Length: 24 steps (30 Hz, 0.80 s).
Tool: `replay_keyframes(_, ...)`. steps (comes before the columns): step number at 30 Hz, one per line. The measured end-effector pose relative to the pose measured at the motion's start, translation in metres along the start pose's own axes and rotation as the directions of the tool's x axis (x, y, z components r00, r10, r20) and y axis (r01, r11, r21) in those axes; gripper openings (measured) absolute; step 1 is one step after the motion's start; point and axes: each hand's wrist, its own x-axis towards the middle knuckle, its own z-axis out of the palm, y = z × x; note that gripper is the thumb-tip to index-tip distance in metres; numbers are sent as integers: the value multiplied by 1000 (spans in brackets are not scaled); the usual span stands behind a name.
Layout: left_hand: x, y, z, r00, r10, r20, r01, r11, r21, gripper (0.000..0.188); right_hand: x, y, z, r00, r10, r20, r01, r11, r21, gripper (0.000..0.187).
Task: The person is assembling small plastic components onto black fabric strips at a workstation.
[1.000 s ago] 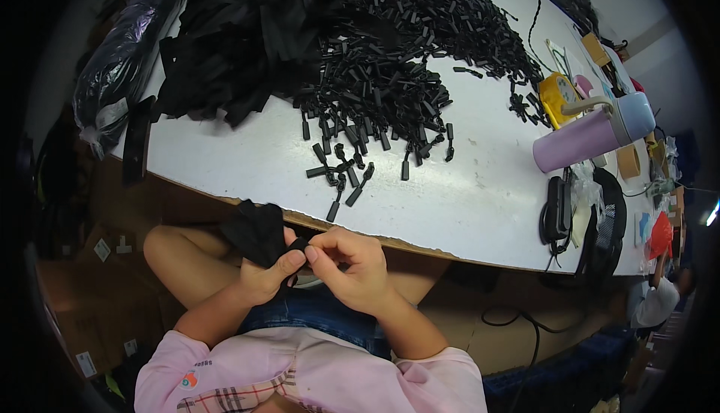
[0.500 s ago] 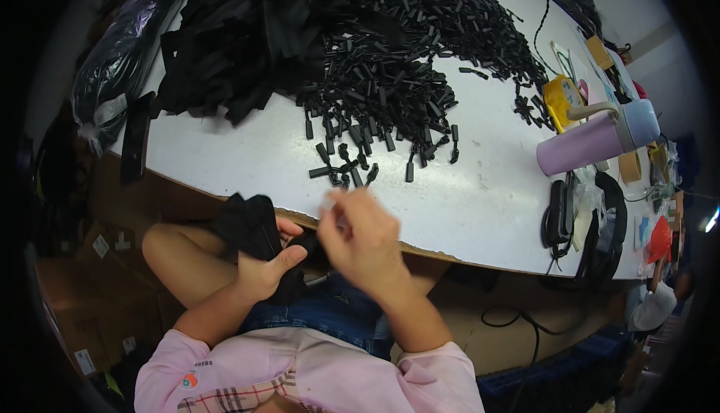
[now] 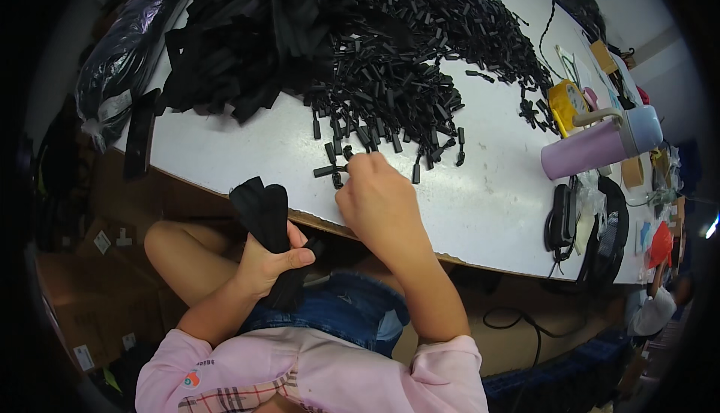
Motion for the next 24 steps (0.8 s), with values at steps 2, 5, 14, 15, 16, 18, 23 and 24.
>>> replay_keyframes(2, 1, -5, -5, 1000, 1, -9, -1, 1000, -10, 26, -3, -3, -3, 994, 98, -57, -87, 983, 161, 11)
replay_keyframes(5, 0, -3, -4, 1000, -16, -3, 16, 1000, 4, 26, -19, -9, -2, 934, 342, -108, -243, 824, 512, 11)
replay_keyframes(14, 0, 3, 2, 992, 124, 31, -126, 990, 65, 17, -49, -26, 6, 962, 261, -74, -114, 636, 763, 12)
replay_keyframes(15, -2, 4, 2, 976, 208, 60, -215, 963, 161, 15, -51, -28, 5, 972, 236, 5, -140, 557, 819, 14)
replay_keyframes(16, -4, 7, 4, 976, 208, 60, -215, 963, 161, 15, -52, -29, 3, 976, 203, 82, -172, 474, 864, 15)
replay_keyframes(18, -6, 10, 10, 976, 217, 24, -218, 970, 107, 12, -52, -29, 2, 981, 185, 66, -151, 498, 854, 16)
replay_keyframes(23, -7, 10, 11, 970, 240, 43, -244, 957, 155, 11, -53, -25, 3, 996, 91, -14, -43, 592, 805, 16)
replay_keyframes(24, -8, 10, 11, 972, 230, 49, -234, 963, 133, 11, -52, -25, 2, 996, 90, -13, -43, 592, 805, 16)
